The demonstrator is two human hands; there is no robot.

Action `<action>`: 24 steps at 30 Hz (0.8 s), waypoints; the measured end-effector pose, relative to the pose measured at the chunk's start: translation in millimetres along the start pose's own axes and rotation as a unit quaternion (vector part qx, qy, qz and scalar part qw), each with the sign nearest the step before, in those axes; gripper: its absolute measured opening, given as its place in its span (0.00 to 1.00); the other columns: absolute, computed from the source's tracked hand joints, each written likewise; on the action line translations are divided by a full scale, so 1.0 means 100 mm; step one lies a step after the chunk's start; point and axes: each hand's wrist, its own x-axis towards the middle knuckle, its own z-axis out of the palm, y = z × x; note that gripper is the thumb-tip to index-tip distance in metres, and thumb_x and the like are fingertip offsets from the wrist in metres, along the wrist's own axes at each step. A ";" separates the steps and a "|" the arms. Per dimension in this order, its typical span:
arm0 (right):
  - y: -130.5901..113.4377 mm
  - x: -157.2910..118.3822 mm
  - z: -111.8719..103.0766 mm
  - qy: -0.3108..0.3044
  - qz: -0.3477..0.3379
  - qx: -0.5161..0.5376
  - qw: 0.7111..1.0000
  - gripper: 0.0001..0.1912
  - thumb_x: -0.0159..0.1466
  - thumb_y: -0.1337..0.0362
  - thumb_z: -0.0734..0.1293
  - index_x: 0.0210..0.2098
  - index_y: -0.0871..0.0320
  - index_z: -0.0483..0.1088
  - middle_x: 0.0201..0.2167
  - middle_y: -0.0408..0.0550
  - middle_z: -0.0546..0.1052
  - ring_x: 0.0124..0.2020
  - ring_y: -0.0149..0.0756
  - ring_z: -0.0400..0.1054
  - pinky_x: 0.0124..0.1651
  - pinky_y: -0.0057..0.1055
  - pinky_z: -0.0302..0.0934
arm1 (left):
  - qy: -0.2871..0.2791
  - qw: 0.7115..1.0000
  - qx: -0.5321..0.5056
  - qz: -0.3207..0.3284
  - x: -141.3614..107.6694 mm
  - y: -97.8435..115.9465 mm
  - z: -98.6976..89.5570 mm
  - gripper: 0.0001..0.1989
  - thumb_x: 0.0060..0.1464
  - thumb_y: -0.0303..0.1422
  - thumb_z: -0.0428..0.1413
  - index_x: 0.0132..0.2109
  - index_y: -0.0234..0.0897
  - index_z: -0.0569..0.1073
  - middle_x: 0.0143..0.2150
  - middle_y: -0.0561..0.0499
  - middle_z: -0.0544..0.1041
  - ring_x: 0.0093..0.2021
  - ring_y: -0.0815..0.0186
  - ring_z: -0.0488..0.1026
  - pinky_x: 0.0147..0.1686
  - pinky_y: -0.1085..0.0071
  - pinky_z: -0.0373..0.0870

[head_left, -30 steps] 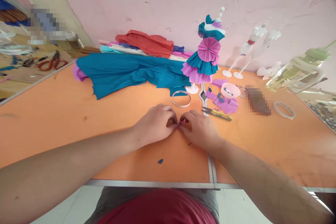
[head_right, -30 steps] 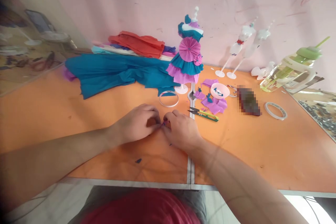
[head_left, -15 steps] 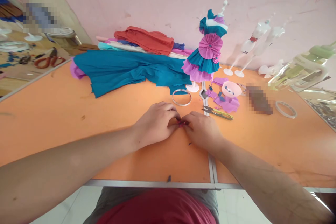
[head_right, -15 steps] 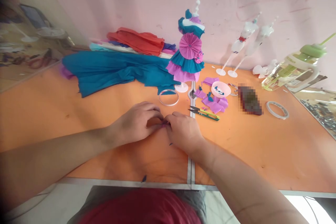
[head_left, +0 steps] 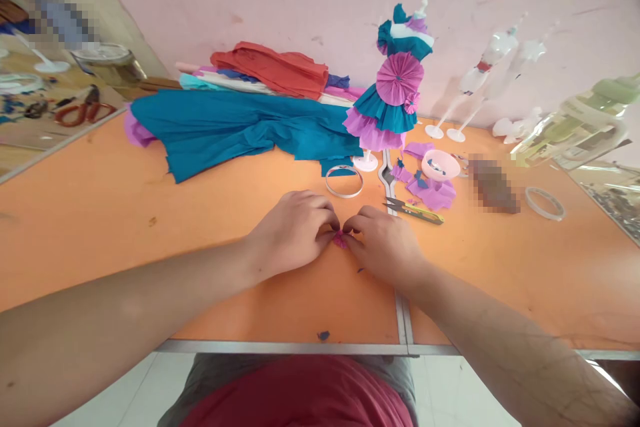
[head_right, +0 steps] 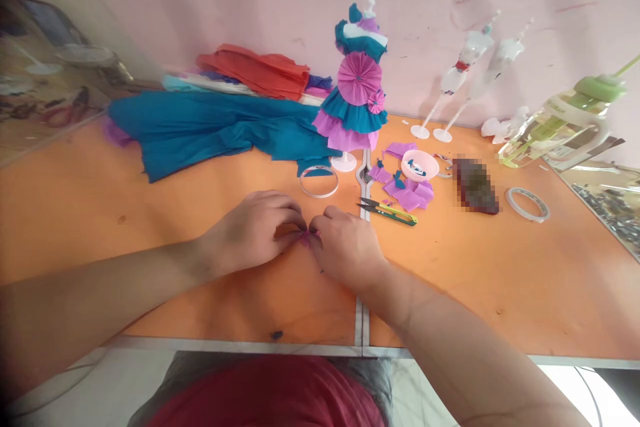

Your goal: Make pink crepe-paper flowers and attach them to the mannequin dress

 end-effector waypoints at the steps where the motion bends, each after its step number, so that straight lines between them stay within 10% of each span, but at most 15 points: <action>1: 0.01 0.00 0.01 -0.003 -0.001 -0.001 1.000 0.11 0.67 0.57 0.64 0.37 0.51 0.79 0.37 0.42 0.78 0.34 0.34 0.72 0.31 0.31 0.52 | -0.002 1.000 0.004 -0.001 0.00 0.01 -0.01 0.08 0.59 0.30 0.57 0.38 0.37 0.82 0.39 0.48 0.81 0.43 0.56 0.76 0.48 0.57 0.69; 24: -0.01 -0.03 -0.01 -0.029 -0.044 -0.040 0.998 0.11 0.68 0.59 0.62 0.41 0.53 0.76 0.37 0.43 0.77 0.33 0.33 0.70 0.28 0.32 0.48 | -0.014 0.998 0.005 0.053 0.00 -0.05 0.03 0.10 0.58 0.30 0.55 0.39 0.41 0.83 0.40 0.48 0.80 0.43 0.57 0.76 0.49 0.57 0.67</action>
